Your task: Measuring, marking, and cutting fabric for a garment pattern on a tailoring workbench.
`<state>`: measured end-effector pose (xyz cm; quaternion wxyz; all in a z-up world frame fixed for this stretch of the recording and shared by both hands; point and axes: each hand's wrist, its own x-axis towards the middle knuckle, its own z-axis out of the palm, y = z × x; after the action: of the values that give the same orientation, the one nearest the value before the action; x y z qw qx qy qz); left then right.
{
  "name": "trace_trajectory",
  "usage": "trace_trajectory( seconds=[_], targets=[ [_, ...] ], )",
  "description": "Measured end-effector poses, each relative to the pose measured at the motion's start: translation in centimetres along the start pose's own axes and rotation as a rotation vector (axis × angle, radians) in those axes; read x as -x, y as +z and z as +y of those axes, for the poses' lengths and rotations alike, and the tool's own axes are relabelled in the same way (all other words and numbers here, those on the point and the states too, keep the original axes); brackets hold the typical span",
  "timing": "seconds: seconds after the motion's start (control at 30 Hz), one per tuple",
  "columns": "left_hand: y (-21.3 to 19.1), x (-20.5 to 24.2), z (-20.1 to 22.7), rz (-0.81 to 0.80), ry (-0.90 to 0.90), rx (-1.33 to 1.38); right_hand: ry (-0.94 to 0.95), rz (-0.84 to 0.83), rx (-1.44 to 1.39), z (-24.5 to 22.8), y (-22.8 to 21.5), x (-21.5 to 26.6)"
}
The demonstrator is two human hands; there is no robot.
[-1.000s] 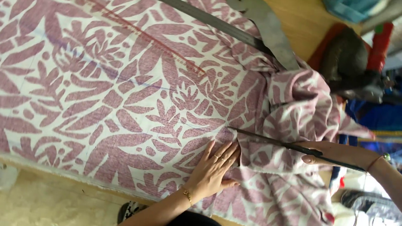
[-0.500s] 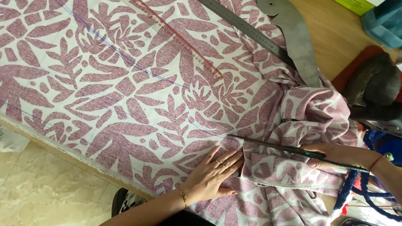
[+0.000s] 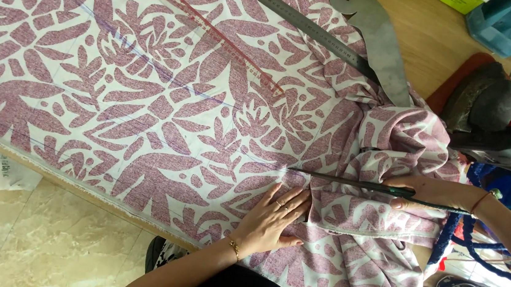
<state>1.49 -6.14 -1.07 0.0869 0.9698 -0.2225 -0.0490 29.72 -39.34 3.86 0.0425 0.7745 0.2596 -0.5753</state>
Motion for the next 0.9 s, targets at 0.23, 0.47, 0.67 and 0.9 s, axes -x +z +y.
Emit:
trace_trajectory(
  seconds=[0.23, 0.47, 0.67, 0.9],
  targets=[
    [0.1, 0.1, 0.0, 0.014, -0.003, 0.004, -0.058, 0.049, 0.016, -1.1, 0.2, 0.0],
    [-0.2, 0.2, 0.0, 0.024, -0.009, -0.018, -0.120, 0.004, -0.013, -4.4, -0.5, 0.6],
    [0.1, 0.0, 0.0, -0.020, -0.001, -0.028, -0.119, 0.045, 0.024, -6.5, -0.8, 1.8],
    [0.1, 0.0, -0.1, -0.061, 0.005, -0.033, -0.129, 0.009, 0.024, -5.5, 0.9, 0.0]
  ],
)
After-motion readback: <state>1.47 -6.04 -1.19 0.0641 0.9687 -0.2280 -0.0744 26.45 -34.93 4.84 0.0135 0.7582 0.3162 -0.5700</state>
